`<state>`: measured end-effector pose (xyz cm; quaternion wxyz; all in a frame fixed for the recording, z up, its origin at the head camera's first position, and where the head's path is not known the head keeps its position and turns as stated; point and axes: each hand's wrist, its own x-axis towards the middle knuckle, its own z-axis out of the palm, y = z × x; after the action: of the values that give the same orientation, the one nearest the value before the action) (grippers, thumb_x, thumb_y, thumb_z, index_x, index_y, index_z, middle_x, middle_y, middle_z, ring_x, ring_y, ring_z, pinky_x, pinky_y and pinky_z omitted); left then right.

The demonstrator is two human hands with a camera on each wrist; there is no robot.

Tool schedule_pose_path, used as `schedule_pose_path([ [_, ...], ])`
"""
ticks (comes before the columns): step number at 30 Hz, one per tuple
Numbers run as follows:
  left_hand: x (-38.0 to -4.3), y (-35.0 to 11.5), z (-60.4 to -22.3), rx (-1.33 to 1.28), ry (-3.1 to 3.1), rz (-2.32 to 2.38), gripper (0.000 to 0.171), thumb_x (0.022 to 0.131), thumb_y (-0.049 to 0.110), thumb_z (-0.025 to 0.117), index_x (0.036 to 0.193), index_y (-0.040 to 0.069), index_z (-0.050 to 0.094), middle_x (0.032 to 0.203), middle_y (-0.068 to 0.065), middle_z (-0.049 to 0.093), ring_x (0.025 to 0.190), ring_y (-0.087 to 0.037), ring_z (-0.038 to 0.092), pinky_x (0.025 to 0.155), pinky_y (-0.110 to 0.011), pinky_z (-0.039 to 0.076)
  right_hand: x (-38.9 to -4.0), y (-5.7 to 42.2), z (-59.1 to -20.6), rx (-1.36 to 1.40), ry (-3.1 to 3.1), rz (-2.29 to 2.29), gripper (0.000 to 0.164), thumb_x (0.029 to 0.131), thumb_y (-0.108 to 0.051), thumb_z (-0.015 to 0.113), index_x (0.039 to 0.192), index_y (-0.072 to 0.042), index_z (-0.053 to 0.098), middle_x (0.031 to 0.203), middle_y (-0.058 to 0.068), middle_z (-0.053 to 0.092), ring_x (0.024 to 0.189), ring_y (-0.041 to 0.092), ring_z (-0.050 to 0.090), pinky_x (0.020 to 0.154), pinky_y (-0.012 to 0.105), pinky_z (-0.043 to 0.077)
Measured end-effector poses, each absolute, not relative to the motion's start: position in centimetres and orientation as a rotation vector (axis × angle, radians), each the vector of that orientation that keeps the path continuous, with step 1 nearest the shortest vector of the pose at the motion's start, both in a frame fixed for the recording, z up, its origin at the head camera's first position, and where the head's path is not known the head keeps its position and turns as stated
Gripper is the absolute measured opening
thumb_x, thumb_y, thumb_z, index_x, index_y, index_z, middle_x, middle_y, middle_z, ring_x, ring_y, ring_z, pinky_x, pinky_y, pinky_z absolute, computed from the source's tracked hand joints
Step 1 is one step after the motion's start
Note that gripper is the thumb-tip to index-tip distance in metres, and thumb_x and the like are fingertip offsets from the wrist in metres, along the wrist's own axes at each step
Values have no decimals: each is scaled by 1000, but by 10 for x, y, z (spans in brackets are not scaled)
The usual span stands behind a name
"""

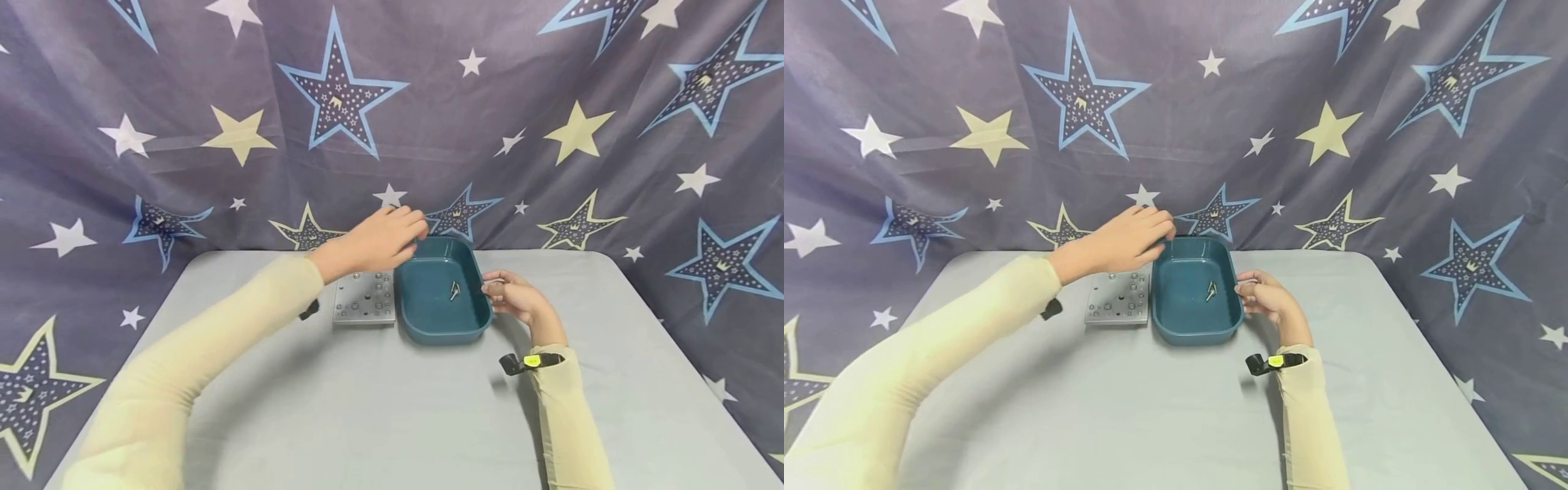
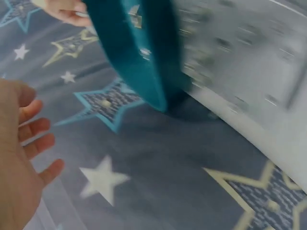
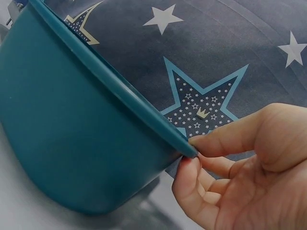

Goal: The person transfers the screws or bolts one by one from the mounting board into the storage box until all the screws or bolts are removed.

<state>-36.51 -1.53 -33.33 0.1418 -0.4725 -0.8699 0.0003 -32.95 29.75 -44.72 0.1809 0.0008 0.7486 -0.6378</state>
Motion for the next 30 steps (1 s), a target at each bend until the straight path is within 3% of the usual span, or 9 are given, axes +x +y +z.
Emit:
schedule_pose_path([
  [6, -358, -62, -350, -1376, -2448, 12, 23, 103, 21, 42, 119, 18, 58, 116, 1, 58, 110, -22, 52, 104, -46, 40, -330, 298, -443, -2, 2117, -1794, 37, 100, -4, 51, 134, 3, 38, 80, -7, 52, 71, 5, 50, 70, 25, 49],
  [14, -348, -106, -377, -1415, -2400, 218, 35, 103, 28, 47, 133, 13, 56, 135, -6, 56, 124, -26, 51, 108, -49, 39, -329, 298, -444, -20, 2102, -1800, 39, 99, -5, 52, 134, 3, 38, 79, -7, 52, 71, 5, 51, 70, 25, 49],
  [22, -341, -133, -391, -1399, -2312, 162, 25, 98, 24, 55, 120, 12, 57, 120, -5, 59, 113, -25, 54, 102, -48, 41, -327, 299, -443, -25, 2090, -1809, 36, 100, -4, 51, 133, 2, 38, 79, -8, 53, 72, 4, 52, 70, 24, 50],
  [30, -334, -149, -408, -1405, -2366, 272, 30, 97, 25, 60, 122, 8, 57, 119, -9, 62, 110, -27, 57, 98, -47, 47, -328, 299, -445, -36, 2088, -1799, 40, 100, -5, 51, 135, 4, 36, 79, -8, 52, 72, 3, 52, 71, 24, 50],
])
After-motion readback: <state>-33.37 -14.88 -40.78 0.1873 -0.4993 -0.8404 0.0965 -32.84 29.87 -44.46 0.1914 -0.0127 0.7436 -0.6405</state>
